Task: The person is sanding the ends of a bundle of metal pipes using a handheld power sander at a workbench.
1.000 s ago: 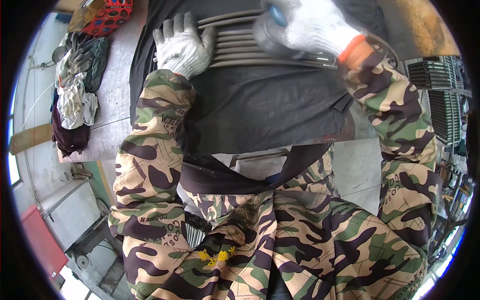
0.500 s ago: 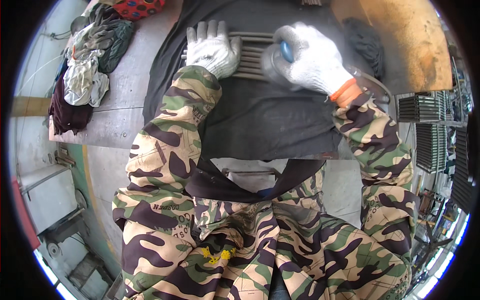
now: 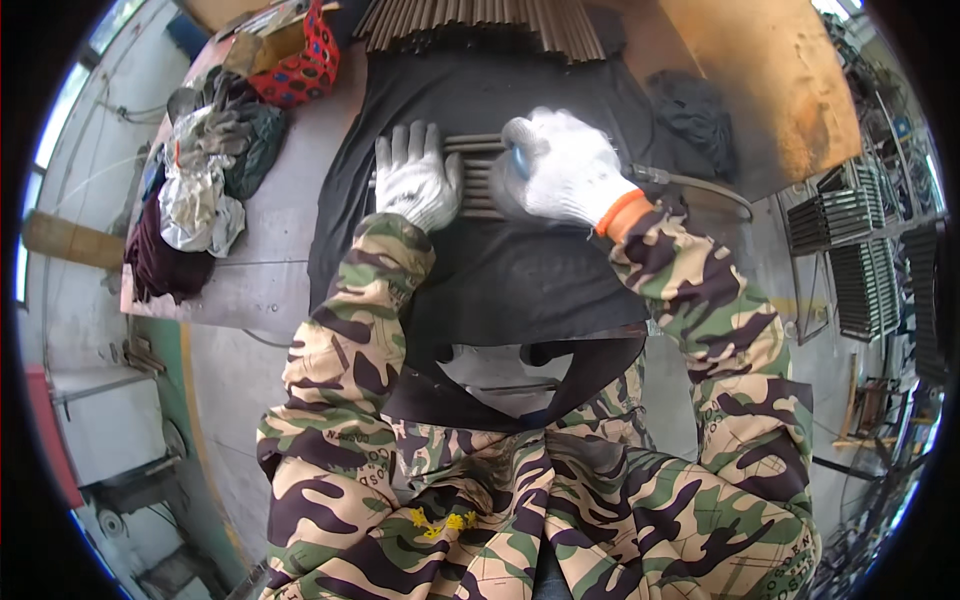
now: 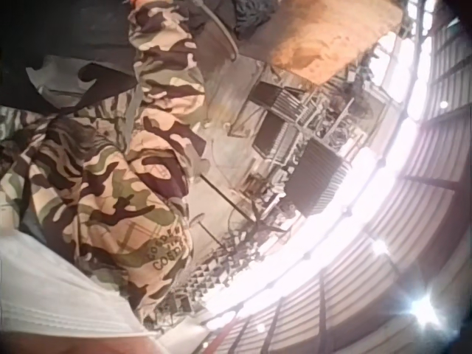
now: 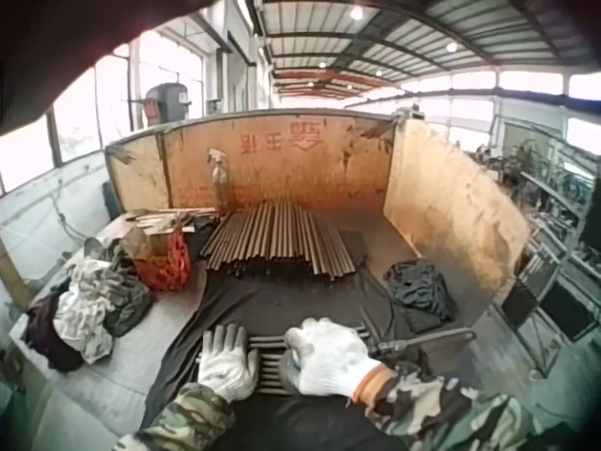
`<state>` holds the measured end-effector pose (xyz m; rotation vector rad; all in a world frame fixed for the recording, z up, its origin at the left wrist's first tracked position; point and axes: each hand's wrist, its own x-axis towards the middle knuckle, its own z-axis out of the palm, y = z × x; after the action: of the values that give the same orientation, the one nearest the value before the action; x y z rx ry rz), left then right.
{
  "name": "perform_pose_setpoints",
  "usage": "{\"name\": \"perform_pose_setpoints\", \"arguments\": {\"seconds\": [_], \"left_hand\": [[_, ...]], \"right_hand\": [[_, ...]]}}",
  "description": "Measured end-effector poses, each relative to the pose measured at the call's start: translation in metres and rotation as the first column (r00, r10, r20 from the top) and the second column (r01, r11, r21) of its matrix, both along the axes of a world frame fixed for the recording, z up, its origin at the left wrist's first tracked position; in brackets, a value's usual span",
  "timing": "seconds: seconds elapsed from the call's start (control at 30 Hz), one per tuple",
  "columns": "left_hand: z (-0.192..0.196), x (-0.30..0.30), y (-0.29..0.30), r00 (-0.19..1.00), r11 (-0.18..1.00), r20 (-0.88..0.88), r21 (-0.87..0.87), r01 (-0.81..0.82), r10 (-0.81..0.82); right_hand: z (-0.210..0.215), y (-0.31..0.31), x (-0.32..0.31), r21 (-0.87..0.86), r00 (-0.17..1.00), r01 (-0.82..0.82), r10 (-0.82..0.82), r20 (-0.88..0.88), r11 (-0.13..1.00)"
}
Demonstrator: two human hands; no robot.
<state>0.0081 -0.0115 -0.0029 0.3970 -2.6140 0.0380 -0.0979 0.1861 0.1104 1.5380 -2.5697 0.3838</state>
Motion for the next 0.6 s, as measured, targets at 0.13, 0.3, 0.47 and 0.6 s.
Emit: {"name": "perform_pose_setpoints", "arguments": {"seconds": [0.13,0.3,0.47,0.6], "left_hand": [[0.004,0.011,0.011,0.992,0.990,0.114,0.135,0.038,-0.054],[-0.010,0.024,0.007,0.987,0.992,0.137,0.109,0.064,-0.079],[0.036,0.022,0.026,0.926,0.985,0.350,0.149,0.092,-0.139],[0.063,-0.013,0.067,0.838,0.911,0.368,0.255,0.325,-0.403]], "right_hand": [[-0.008,-0.001,-0.015,0.025,0.999,0.032,-0.032,0.016,0.999],[-0.027,0.020,-0.049,-0.071,0.999,0.045,-0.047,-0.024,0.996],[0.051,0.095,-0.042,-0.056,0.899,0.408,-0.391,0.196,0.911],[0.068,0.147,-0.058,-0.135,0.853,0.503,-0.464,0.240,0.854]]}}
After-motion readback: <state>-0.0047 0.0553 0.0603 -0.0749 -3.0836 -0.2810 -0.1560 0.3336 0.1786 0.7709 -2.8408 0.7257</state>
